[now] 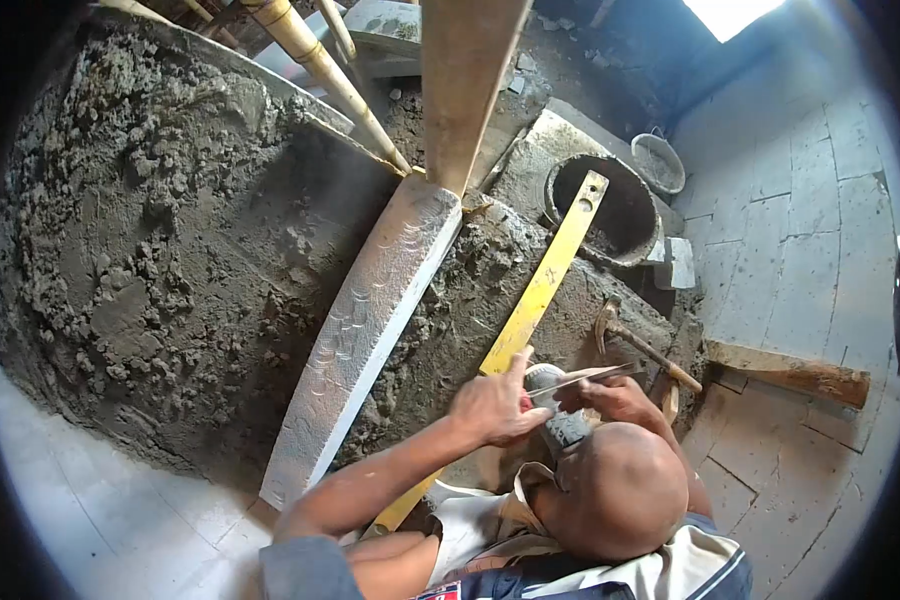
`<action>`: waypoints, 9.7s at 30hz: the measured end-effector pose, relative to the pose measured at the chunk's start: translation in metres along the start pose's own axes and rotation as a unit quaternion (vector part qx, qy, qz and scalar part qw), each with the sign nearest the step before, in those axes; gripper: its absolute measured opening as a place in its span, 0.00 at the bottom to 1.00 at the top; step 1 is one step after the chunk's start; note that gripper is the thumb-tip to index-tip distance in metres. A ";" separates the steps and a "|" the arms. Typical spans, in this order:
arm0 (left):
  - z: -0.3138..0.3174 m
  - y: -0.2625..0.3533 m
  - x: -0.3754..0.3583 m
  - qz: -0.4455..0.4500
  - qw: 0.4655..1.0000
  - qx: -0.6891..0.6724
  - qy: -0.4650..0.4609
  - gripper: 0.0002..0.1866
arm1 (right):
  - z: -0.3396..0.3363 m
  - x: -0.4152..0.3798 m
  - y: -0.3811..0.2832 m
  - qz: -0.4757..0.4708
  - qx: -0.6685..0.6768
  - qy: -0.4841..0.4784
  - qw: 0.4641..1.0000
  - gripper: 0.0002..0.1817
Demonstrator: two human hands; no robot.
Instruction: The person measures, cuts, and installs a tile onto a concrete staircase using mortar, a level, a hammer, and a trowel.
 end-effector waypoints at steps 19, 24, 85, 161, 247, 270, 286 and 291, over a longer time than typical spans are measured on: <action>0.048 -0.042 0.055 0.236 0.956 0.126 0.125 0.28 | -0.186 -0.013 0.091 -0.168 -0.635 0.353 0.666 0.13; -0.096 -0.009 -0.017 0.280 0.894 0.271 0.222 0.28 | -0.183 -0.020 0.065 -0.204 -0.665 0.418 0.585 0.11; -0.146 -0.091 -0.054 -0.106 0.888 0.246 0.373 0.53 | 0.239 0.176 0.056 -0.123 0.086 0.353 0.923 0.09; -0.155 -0.081 -0.051 -0.105 0.900 0.313 0.285 0.53 | 0.180 0.092 0.076 -0.020 0.294 0.261 0.919 0.25; 0.002 -0.251 -0.305 -0.115 0.417 -0.087 0.897 0.28 | 0.146 0.095 0.052 -0.014 0.097 0.144 0.985 0.18; 0.000 -0.255 -0.299 0.043 0.403 -0.227 0.886 0.34 | 0.079 0.088 -0.030 0.031 -0.232 0.220 0.947 0.09; 0.010 -0.284 -0.307 0.044 0.420 -0.364 0.830 0.44 | -0.053 -0.050 -0.074 -0.012 -0.644 0.227 0.730 0.18; 0.019 -0.277 -0.295 -0.016 0.489 -0.327 0.809 0.45 | 0.132 -0.150 -0.098 -0.118 -0.808 -0.138 0.561 0.19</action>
Point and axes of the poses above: each hand's wrist, its own x-axis towards the middle knuckle, its own z-axis out of the palm, y = z × x, the point moved 3 cm from there along x, towards the middle knuckle, and after that the axes turned 13 degrees about y, right-handed, at the moved point
